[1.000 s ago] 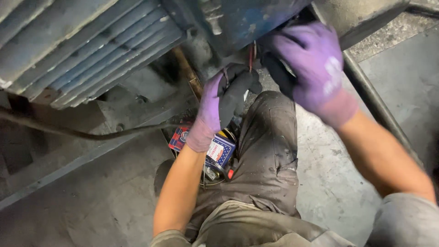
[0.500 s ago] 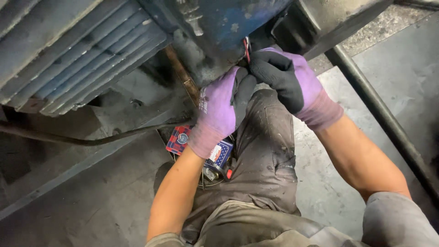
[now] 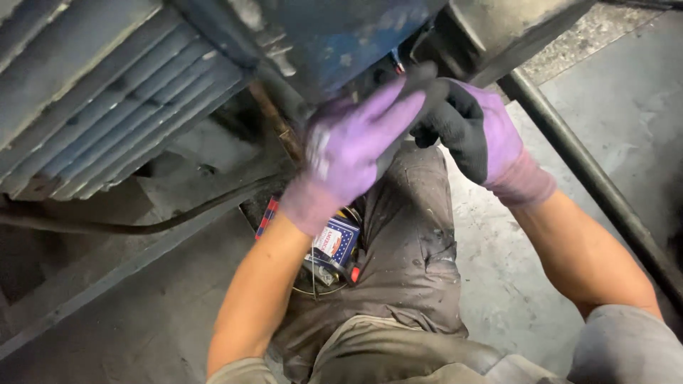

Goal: Repairing electrical wiring on an industrial motor.

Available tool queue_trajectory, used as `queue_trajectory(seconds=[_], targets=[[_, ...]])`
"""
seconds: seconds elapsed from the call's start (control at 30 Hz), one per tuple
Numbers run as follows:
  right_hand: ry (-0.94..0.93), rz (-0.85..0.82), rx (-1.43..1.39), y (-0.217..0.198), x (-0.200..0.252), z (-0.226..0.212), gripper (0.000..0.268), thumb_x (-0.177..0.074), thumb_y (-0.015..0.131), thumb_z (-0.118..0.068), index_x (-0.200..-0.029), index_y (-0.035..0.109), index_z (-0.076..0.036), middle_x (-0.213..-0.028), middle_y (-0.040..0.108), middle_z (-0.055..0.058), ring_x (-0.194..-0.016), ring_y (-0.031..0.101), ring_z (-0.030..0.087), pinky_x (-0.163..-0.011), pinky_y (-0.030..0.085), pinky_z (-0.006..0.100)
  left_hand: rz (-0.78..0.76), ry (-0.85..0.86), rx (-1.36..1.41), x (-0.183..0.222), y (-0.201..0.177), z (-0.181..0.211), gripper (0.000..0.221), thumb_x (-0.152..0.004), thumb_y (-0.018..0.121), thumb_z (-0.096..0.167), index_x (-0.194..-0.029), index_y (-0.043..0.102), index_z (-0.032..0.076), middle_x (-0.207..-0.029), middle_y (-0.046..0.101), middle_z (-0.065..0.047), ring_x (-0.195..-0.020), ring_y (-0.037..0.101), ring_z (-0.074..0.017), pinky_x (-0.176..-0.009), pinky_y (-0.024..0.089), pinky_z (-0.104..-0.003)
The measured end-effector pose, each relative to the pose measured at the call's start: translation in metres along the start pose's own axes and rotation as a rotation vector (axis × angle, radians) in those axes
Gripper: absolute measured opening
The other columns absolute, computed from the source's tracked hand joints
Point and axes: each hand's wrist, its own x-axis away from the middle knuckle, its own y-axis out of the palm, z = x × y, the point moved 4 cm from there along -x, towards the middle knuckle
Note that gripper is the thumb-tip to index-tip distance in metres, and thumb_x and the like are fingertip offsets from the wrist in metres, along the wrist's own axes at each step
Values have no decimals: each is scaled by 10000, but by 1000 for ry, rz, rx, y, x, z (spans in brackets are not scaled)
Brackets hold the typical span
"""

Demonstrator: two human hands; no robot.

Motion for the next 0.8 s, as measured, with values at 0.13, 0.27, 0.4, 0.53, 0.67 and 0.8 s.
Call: queue_trajectory(seconds=[0.13, 0.27, 0.4, 0.53, 0.67, 0.8], targets=[[131, -65, -9, -13, 5, 11, 120, -1027, 557, -44, -1087, 625, 34, -930, 651, 129, -796, 674, 204, -666, 555, 332, -73, 37, 10, -23, 22, -29, 616, -898, 558, -119, -1437, 622, 173, -1498, 610, -152, -1184, 654, -269, -1038, 500, -340], [115, -6, 7, -31, -9, 8, 98, -1011, 594, -34, -1028, 662, 34, -930, 668, 165, -868, 659, 271, -749, 539, 372, -89, 24, 118, -37, 16, -23, 626, -948, 499, -163, -1496, 550, 136, -1547, 562, -151, -1446, 573, -294, -1241, 443, -359], [227, 151, -118, -42, 1, 21, 116, -1066, 721, -113, -1084, 660, -16, -1038, 660, 77, -945, 647, 234, -829, 506, 322, -89, -50, 189, -46, 20, -22, 636, -938, 449, -181, -1528, 497, 51, -1543, 567, -171, -1459, 569, -294, -1233, 432, -358], [134, 284, 288, -61, -14, 12, 130, -1048, 788, -75, -1107, 680, -32, -1066, 647, 92, -980, 634, 276, -862, 494, 349, -46, -52, 198, -52, 32, -29, 529, -1004, 540, -82, -1517, 499, 36, -1517, 584, -173, -1442, 582, -293, -1243, 453, -351], [-208, 304, 850, -73, -26, 11, 280, -817, 914, -172, -1017, 739, -86, -927, 659, 67, -877, 622, 274, -799, 442, 414, -41, -15, 34, -50, 40, -40, 482, -1029, 615, 60, -1498, 508, 28, -1513, 577, -194, -1435, 565, -318, -1239, 429, -374], [-37, 206, 341, -79, -13, 38, 340, -888, 861, 3, -1169, 677, -53, -1111, 688, 113, -1016, 651, 298, -882, 495, 416, -65, -26, -112, -45, 46, -57, 529, -993, 589, 85, -1508, 510, -4, -1547, 540, -221, -1457, 528, -353, -1248, 393, -411]])
